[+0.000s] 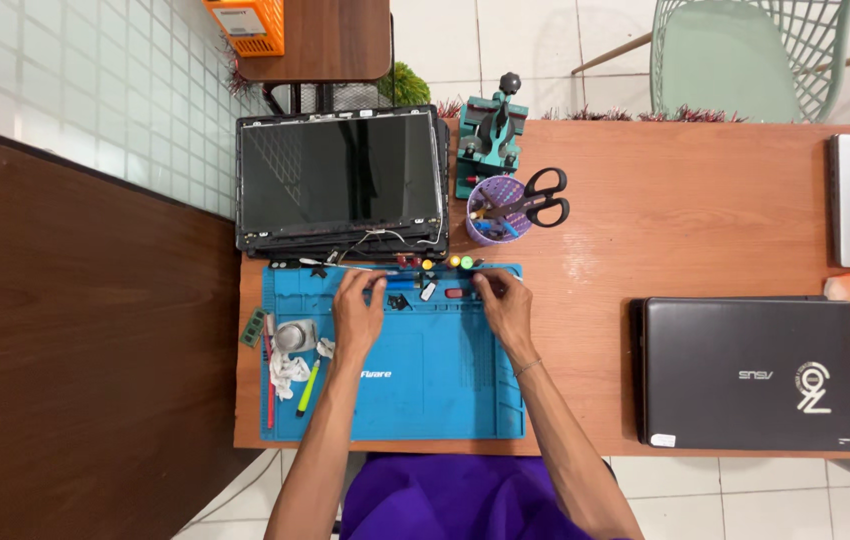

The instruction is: The person cleans a laptop screen with a cloth, closes the laptop, moves it aside, and then takes a screen assembly and prepares it on the workbench by applying adhesive tape.

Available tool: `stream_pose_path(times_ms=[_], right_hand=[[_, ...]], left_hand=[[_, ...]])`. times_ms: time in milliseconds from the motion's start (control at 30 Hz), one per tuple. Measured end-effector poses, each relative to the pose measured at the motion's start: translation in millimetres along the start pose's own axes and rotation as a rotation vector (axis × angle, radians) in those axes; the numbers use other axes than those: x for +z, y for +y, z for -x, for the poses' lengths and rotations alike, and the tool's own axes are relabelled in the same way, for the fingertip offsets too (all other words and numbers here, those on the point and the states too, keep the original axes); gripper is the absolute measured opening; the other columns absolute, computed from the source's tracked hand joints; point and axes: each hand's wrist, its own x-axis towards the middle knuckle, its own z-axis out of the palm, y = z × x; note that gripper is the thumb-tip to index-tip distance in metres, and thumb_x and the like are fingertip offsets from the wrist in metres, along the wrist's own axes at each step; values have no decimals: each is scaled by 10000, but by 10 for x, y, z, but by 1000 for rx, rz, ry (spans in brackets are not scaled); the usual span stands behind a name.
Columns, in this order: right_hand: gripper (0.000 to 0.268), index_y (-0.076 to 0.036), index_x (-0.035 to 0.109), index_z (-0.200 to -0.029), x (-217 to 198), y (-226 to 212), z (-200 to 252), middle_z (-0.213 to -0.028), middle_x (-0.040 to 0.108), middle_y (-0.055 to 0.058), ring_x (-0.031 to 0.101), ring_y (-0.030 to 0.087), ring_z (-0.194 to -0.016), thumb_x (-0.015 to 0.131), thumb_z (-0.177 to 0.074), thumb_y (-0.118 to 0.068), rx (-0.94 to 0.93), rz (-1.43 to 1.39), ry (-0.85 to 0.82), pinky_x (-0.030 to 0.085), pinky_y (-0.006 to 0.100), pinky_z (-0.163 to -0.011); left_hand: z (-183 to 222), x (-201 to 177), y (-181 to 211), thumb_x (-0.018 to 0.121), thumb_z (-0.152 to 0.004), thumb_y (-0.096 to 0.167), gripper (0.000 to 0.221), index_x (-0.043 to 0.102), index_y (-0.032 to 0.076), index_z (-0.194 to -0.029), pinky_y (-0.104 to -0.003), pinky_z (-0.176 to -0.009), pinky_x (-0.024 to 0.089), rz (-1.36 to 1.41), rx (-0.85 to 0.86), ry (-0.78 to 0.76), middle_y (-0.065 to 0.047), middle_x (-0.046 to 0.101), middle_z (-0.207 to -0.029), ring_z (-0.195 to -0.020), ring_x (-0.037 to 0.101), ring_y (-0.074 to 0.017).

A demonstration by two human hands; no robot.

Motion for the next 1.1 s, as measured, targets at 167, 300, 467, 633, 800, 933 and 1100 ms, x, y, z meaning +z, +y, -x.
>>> stream_pose_path(times_ms=[167, 300, 467, 633, 800, 933, 1100], right_hand=[[215, -10, 743, -1043, 0, 8, -23, -856, 774, 63, 711, 101, -759, 764, -899, -167, 6, -50, 17, 574, 262, -685], [232, 6, 722, -1044, -56, -41, 51, -832, 756, 99, 695, 128, -739, 778, -882, -151, 19, 32, 36, 562, 285, -661], [153, 7, 749, -975, -298, -431, 281, -808, 761, 121, 714, 168, -714, 753, -936, -141, 27, 203, 52, 571, 309, -671], [173, 3, 727, -1041, -337, -1275, 316, -825, 740, 113, 726, 156, -727, 646, -991, -141, -146, 164, -87, 574, 309, -671], [265, 3, 675, -1212, 53, -1808, -142, -985, 751, 103, 736, 196, -826, 650, -983, -127, -148, -55, -208, 576, 319, -730], [412, 24, 600, -1329, 557, -1462, -949, -1264, 697, 181, 688, 295, -1177, 651, -964, -159, -219, 40, -258, 538, 379, -973], [569, 57, 528, -1389, 931, -846, -1494, -1363, 586, 279, 560, 409, -1286, 658, -915, -228, -133, 344, -209, 429, 439, -1101]], left_hand=[[-28, -15, -34, 721, -908, 111, 205, 713, 53, -1104, -363, -714, 541, -28, -60, -25, -94, 686, -1048, -917, 694, -248], [-49, -124, 18, 711, -878, 105, 273, 699, 49, -1145, -364, -697, 543, -12, -78, -22, -97, 673, -1046, -882, 687, -234], [-5, -409, 10, 661, -993, 174, 141, 702, 58, -1062, -371, -733, 540, -47, -210, 6, -81, 697, -980, -854, 704, -213], [-311, -894, -42, 609, -1028, 149, 158, 670, 59, -1142, -403, -881, 554, -77, -105, 135, -132, 643, -1074, -1009, 661, -284], [-922, -1324, -255, 626, -964, 113, 372, 592, -15, -1312, -488, -1045, 432, -215, 34, 199, -234, 567, -1314, -1233, 530, -422], [-1266, -1343, -732, 590, -960, 142, 470, 530, -31, -1393, -472, -1071, 430, -156, -104, 152, -238, 554, -1344, -1263, 518, -423], [-1487, -1246, -1163, 611, -955, 145, 468, 548, -54, -1374, -488, -1111, 392, -267, -81, 112, -263, 538, -1391, -1300, 492, -449]])
